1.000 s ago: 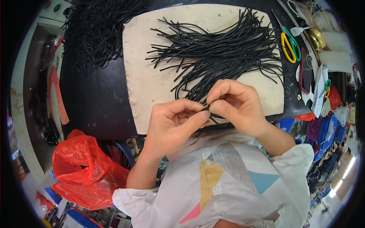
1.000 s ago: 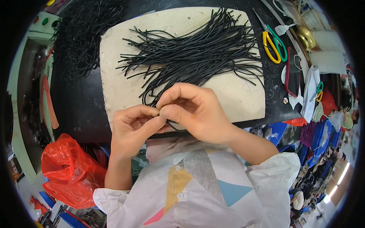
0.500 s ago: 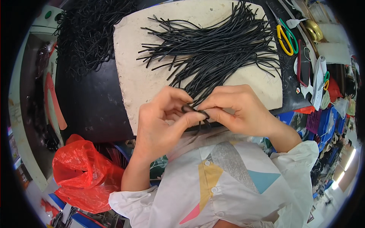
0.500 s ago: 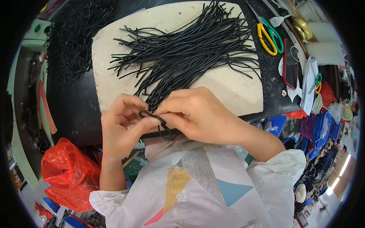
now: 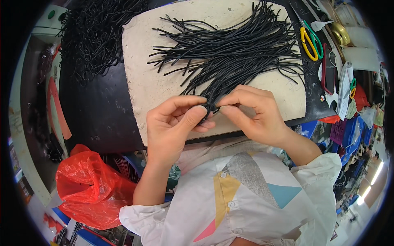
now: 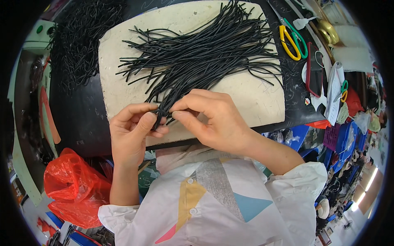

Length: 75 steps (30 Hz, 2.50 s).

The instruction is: Sorting and bundling black shoelaces on a workstation in a shoe manufacturing facility.

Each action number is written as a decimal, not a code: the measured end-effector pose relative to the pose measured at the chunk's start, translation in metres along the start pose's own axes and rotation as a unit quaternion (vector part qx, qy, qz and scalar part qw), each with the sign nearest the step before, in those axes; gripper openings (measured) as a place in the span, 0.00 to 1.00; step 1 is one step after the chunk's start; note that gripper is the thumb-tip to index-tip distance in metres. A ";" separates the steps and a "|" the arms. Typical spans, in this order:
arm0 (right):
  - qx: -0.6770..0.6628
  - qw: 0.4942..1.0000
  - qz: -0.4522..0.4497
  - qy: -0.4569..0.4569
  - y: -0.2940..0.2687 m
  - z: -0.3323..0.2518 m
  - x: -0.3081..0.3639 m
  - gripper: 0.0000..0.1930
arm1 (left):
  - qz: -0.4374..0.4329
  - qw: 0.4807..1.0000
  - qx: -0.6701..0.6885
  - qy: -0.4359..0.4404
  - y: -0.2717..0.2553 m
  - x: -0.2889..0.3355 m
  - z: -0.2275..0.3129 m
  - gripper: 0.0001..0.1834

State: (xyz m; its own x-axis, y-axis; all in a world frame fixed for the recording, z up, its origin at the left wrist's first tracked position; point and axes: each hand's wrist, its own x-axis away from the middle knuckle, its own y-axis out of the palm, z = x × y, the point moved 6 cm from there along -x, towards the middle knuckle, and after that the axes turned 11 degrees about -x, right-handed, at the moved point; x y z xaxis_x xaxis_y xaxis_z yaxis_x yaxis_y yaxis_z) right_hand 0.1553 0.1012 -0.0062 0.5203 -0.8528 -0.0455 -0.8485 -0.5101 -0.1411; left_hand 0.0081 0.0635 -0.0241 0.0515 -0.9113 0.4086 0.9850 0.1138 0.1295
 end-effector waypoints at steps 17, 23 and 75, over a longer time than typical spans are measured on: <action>-0.131 0.990 0.048 0.033 -0.006 0.000 -0.014 0.05 | -0.062 0.996 -0.070 -0.013 0.001 0.006 -0.007 0.08; -0.027 0.999 0.004 -0.045 -0.003 -0.003 -0.017 0.05 | -0.093 0.989 -0.001 -0.118 0.001 0.005 -0.019 0.09; 0.138 0.986 -0.053 -0.072 0.000 -0.010 -0.012 0.05 | -0.011 1.000 -0.012 -0.006 0.004 0.006 -0.016 0.07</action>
State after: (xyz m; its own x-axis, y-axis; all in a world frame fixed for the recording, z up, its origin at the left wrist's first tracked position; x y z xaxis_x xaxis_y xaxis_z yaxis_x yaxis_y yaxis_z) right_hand 0.1483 0.1101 0.0042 0.6304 -0.7612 -0.1522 -0.7396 -0.5295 -0.4155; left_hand 0.0154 0.0517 -0.0357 0.0270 -0.9087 0.4167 0.9897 0.0829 0.1165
